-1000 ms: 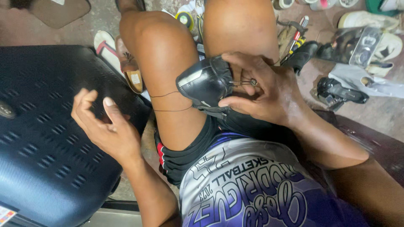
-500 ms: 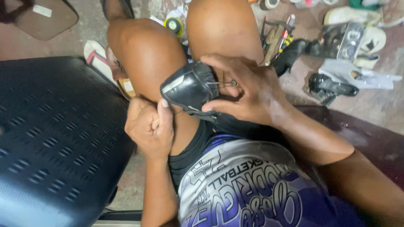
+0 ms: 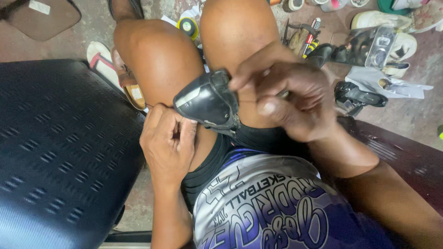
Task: The person sits on the floor and sews a black shoe using a needle and thread. They repeatedly push the needle through the shoe's upper and pull the thread to stitch the material.
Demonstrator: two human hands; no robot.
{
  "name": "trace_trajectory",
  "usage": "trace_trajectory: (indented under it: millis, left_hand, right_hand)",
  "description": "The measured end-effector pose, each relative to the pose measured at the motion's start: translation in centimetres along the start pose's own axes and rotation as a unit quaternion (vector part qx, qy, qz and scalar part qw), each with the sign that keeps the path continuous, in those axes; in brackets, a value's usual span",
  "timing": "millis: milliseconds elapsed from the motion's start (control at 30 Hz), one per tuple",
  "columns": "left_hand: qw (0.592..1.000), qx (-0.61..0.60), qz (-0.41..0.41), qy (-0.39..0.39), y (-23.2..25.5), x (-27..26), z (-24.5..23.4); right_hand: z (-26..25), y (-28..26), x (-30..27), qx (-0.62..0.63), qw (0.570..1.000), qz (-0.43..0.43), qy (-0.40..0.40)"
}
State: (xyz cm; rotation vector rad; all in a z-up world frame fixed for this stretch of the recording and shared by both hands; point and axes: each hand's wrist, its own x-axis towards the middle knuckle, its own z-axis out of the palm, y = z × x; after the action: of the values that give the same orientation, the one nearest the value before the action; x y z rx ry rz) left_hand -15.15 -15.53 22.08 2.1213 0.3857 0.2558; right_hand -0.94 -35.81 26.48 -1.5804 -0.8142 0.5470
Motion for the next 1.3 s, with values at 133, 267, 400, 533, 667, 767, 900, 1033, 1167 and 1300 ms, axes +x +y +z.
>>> trace_trajectory:
  millis: [133,267,400,533,667,767,900,1033,1167,1300]
  left_hand:
    - [0.998,-0.053,-0.005,0.019,-0.9,0.3,0.1]
    - [0.994,-0.101,-0.025,0.029,-2.1,-0.1,0.5]
    - [0.990,-0.136,-0.035,0.028,-1.7,0.5,-0.1]
    - [0.985,-0.166,-0.038,0.002,-0.3,0.0,-1.1]
    - [0.967,-0.222,-0.119,-0.026,1.9,-0.1,0.4]
    - [0.922,-0.324,-0.211,-0.018,2.7,1.3,1.7]
    - [0.924,-0.303,-0.232,-0.035,2.4,2.1,2.0]
    - [0.933,-0.268,-0.235,-0.055,2.0,2.6,1.8]
    - [0.933,-0.267,-0.234,-0.057,2.1,2.3,1.9]
    - [0.933,-0.266,-0.238,-0.039,2.0,2.2,2.0]
  right_hand:
    - [2.9,0.2,1.7,0.010,0.999,0.012,-0.045]
    - [4.8,1.0,2.3,-0.181,0.981,-0.062,-0.025]
    - [5.1,1.3,3.1,-0.176,0.982,-0.070,0.000]
    - [3.1,2.4,1.6,0.060,0.998,0.001,0.022]
    - [0.1,4.3,-0.9,0.179,0.967,0.023,0.179]
    - [-2.3,4.5,-1.9,0.092,0.963,0.040,0.249]
    - [-3.5,3.2,-3.7,-0.124,0.976,0.067,0.169]
    - [-2.8,2.7,-2.3,-0.200,0.979,0.018,0.041]
    - [-1.8,2.2,-1.7,-0.242,0.970,-0.033,0.006]
    - [-1.9,2.2,-1.3,-0.266,0.963,-0.034,-0.008]
